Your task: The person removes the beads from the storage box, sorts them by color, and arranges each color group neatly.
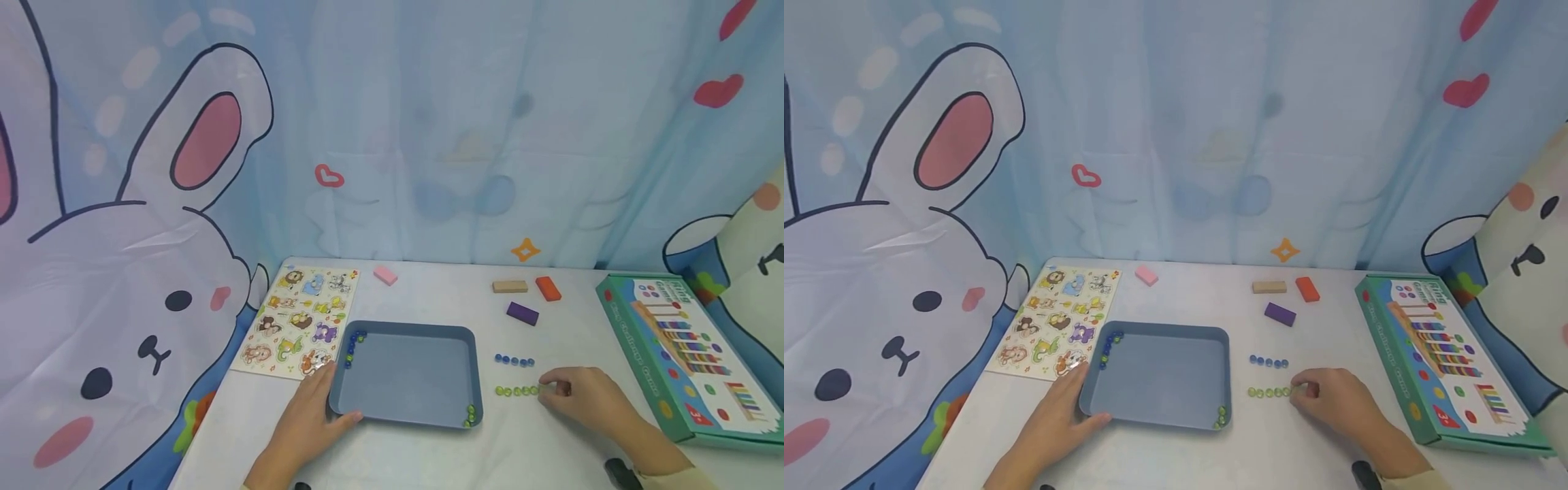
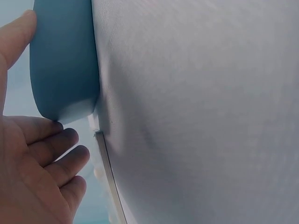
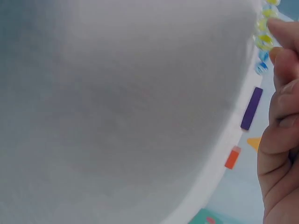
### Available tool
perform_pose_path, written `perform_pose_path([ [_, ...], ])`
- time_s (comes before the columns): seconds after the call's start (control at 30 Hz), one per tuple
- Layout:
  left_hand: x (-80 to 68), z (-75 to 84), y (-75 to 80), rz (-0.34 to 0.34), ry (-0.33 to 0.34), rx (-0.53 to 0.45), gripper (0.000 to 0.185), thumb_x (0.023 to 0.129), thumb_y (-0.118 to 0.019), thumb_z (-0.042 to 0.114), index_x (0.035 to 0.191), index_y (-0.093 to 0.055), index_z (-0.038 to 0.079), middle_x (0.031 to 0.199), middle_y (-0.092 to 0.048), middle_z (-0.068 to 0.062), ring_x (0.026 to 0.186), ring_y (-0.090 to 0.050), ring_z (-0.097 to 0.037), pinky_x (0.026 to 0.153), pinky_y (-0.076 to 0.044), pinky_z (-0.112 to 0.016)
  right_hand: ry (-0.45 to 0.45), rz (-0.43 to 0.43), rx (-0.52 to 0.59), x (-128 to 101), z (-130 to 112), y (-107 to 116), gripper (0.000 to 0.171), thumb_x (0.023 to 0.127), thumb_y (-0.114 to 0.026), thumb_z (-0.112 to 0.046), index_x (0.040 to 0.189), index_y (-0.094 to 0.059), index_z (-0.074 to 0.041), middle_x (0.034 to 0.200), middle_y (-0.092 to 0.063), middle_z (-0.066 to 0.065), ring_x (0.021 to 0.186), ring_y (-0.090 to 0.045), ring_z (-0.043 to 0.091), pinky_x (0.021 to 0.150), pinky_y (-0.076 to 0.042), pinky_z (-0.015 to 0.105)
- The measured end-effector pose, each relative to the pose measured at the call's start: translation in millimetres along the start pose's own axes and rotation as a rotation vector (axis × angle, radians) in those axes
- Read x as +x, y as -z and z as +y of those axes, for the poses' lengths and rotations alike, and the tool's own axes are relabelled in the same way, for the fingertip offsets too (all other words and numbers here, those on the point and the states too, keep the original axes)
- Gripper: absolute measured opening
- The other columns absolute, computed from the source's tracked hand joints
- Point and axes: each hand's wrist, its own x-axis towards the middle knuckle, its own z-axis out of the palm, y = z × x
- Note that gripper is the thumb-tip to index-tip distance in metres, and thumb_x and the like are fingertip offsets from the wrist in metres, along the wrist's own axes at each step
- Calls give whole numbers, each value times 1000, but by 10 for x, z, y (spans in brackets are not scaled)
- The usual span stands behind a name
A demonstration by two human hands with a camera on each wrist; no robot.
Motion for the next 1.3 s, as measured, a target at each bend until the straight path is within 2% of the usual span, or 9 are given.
perform_pose_path([
  [0.13,5,10,5,-5,4,-6,108,84,-76,69,165,-33,11,170,-36,-11,157,-34,-36,128,-32,-58,59,65,16,-6,-22,114,27,85,-86,-29,109,-82,-17,67,-55,-10,60,-46,6,51,-35,21],
  [0.27,12,-3,-2,-11,7,0,109,84,-74,71,165,-32,12,170,-36,-11,157,-34,-36,129,-32,-58,143,153,2,47,-177,228,24,86,-86,-27,107,-82,-14,65,-54,-12,58,-43,3,50,-35,20],
  [0.37,18,-15,-1,-11,4,1,109,84,-73,72,165,-32,12,170,-36,-10,157,-34,-36,129,-32,-58,200,186,-7,143,-381,264,22,87,-85,-24,106,-82,-14,64,-54,-13,58,-43,2,50,-36,19],
  [0.47,26,-18,-2,-16,8,-1,109,84,-73,73,165,-31,12,171,-35,-10,158,-34,-36,129,-31,-58,252,184,-9,277,-624,252,23,88,-85,-23,108,-82,-13,65,-55,-14,59,-44,3,51,-39,19],
  [0.73,22,26,13,-20,10,-3,111,84,-73,73,165,-32,9,170,-36,-12,157,-34,-37,129,-31,-58,447,233,-3,676,-1204,62,18,86,-86,-22,102,-83,-15,65,-57,-17,59,-44,-1,51,-40,17],
  [0.9,5,38,29,-1,1,-6,110,84,-74,71,163,-35,7,168,-38,-14,156,-36,-38,128,-33,-59,515,223,3,898,-1608,-15,14,87,-85,-22,100,-83,-16,67,-63,-15,58,-46,-1,52,-41,17],
  [1.07,14,10,15,-9,9,19,112,83,-70,76,164,-33,9,170,-37,-12,157,-35,-36,129,-33,-56,561,191,-28,1114,-1986,-137,14,89,-83,-23,102,-83,-17,66,-64,-13,56,-46,0,51,-39,18],
  [1.17,21,-3,2,-10,1,34,113,84,-67,79,165,-32,9,170,-36,-12,157,-35,-35,128,-34,-56,557,161,-49,1216,-2178,-230,15,90,-83,-25,103,-83,-18,67,-65,-12,56,-46,1,51,-40,20],
  [1.3,25,26,20,-13,-6,32,112,84,-67,79,165,-32,8,169,-37,-12,157,-36,-36,128,-34,-56,549,129,-61,1304,-2378,-356,15,91,-82,-27,105,-83,-19,77,-74,-10,61,-54,2,58,-48,23],
])
